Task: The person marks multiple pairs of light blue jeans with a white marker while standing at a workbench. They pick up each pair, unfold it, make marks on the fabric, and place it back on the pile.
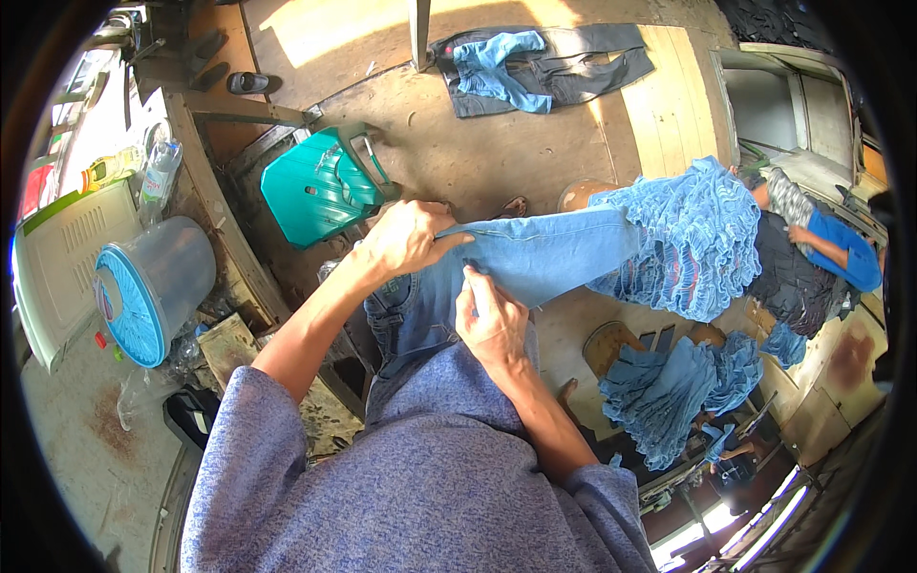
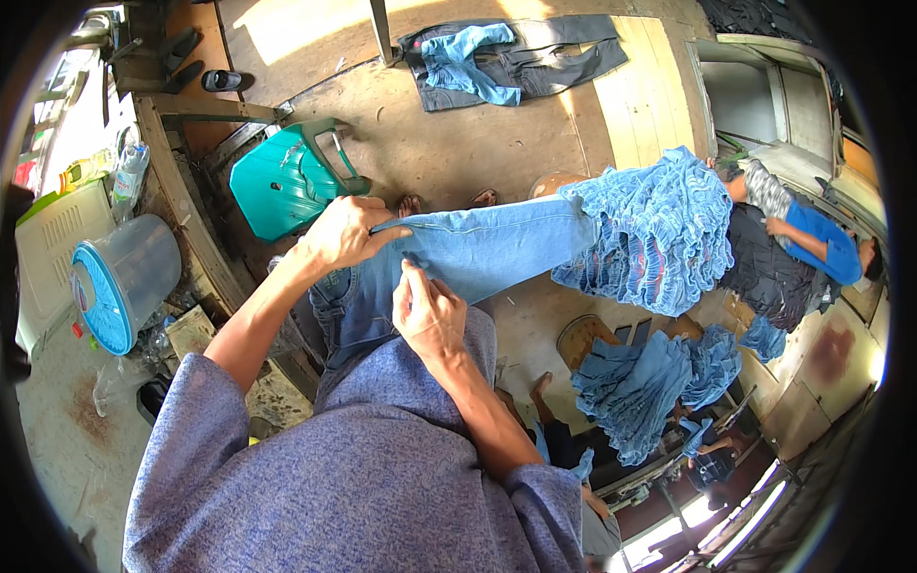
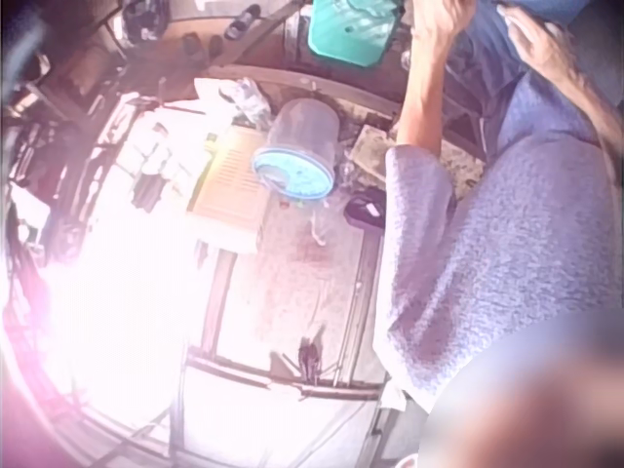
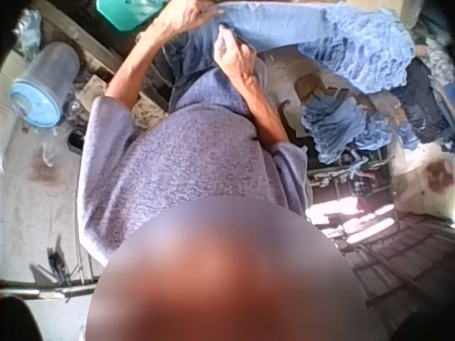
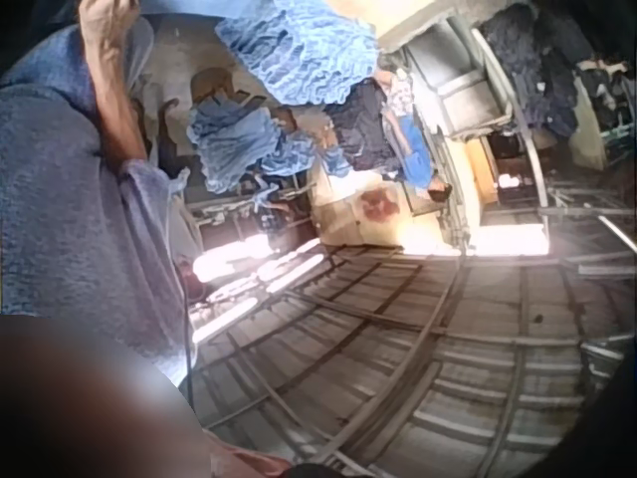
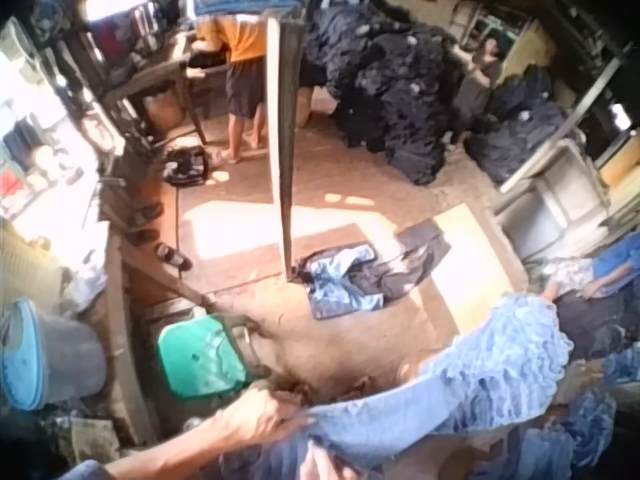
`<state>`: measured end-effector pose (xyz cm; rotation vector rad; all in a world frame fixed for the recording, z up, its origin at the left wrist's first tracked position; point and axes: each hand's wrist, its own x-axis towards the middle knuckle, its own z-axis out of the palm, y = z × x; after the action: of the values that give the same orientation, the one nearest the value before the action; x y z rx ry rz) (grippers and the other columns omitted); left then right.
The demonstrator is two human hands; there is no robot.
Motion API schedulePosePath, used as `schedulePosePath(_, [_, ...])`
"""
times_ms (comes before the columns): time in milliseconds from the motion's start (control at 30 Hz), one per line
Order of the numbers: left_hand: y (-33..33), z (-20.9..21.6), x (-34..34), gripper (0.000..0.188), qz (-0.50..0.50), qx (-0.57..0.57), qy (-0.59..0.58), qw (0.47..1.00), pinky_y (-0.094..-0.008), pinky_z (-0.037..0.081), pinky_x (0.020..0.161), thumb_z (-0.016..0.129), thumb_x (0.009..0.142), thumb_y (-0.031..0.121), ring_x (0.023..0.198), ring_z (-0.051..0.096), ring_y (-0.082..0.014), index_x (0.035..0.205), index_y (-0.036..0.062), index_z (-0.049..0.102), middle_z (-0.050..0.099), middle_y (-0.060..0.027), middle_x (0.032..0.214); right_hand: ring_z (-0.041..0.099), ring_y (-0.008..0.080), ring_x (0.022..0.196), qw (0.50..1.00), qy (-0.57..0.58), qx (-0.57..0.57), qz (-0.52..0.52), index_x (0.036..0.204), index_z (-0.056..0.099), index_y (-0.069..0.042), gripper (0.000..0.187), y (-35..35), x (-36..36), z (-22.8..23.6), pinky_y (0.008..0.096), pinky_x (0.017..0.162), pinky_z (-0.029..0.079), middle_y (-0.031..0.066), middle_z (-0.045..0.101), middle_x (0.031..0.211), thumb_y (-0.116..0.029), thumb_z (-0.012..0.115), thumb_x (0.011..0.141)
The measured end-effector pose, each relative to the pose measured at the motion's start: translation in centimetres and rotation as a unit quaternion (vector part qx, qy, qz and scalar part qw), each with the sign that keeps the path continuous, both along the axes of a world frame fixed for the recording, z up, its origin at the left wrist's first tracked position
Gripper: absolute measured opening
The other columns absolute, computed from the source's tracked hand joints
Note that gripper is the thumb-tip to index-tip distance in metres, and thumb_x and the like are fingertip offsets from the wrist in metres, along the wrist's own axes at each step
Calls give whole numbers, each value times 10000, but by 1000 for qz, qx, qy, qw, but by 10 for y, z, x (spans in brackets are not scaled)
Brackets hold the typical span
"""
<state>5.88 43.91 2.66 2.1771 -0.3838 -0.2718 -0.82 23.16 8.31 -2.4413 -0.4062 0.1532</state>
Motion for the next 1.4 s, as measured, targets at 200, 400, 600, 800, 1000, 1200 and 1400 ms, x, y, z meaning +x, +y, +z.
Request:
schedulePosePath(200, [-1, -5, 2, 376, -1, -7, -7, 1000, -464, 588, 663, 790, 983, 361, 719, 715, -392, 921, -9, 801, 720, -171, 826, 745, 294, 641, 998, 19, -51, 20, 1198, 705, -33, 259, 1, -2, -2, 400, 597, 618, 141, 764, 776, -84, 716, 944])
schedulePosePath(400, [-2, -3, 1, 368, 2, 4, -6, 1000, -464, 588, 665, 798, 977, 353, 714, 714, -391, 906, -9, 797, 715, -171, 805, 752, 299, 651, 997, 69, -16, 13, 1204, 698, -26, 265, -2, -3, 7, 405, 615, 626, 146, 756, 758, -77, 708, 943])
schedulePosePath(600, [-1, -1, 3, 434, -9, 24, 47, 999, -475, 634, 738, 797, 960, 408, 803, 760, -416, 881, -19, 784, 775, -206, 900, 748, 307, 635, 999, 13, -27, 9, 1184, 711, -20, 249, 0, 1, -2, 405, 611, 627, 151, 756, 753, -55, 711, 937])
schedulePosePath(800, [-2, -1, 3, 367, -5, 9, 19, 1000, -466, 580, 653, 797, 980, 355, 695, 705, -389, 901, -4, 800, 709, -163, 787, 751, 316, 645, 997, 72, -22, 25, 1195, 708, -16, 246, -7, -4, 6, 412, 615, 633, 170, 770, 798, -63, 704, 953])
schedulePosePath(1000, [-2, -1, 2, 372, -4, 10, 14, 1000, -465, 581, 657, 796, 980, 355, 706, 711, -391, 903, -9, 800, 721, -169, 806, 751, 319, 647, 1000, 13, -3, -2, 1207, 705, -12, 266, -3, 0, -2, 425, 618, 633, 168, 764, 783, -60, 708, 946])
schedulePosePath(1200, [-2, -2, 2, 378, 4, 1, 3, 1000, -469, 582, 666, 796, 978, 353, 717, 716, -392, 891, -14, 797, 723, -170, 807, 770, 329, 685, 995, 84, -48, 20, 1205, 701, -13, 245, -6, -5, 5, 427, 631, 640, 184, 781, 829, -63, 700, 965])
schedulePosePath(1400, [-3, -1, 2, 376, 8, 10, 13, 1000, -468, 578, 660, 793, 981, 353, 717, 714, -394, 897, -14, 797, 724, -172, 810, 750, 317, 644, 1000, 11, -7, -6, 1224, 690, -9, 272, -4, -1, -3, 423, 625, 634, 167, 763, 784, -63, 705, 957])
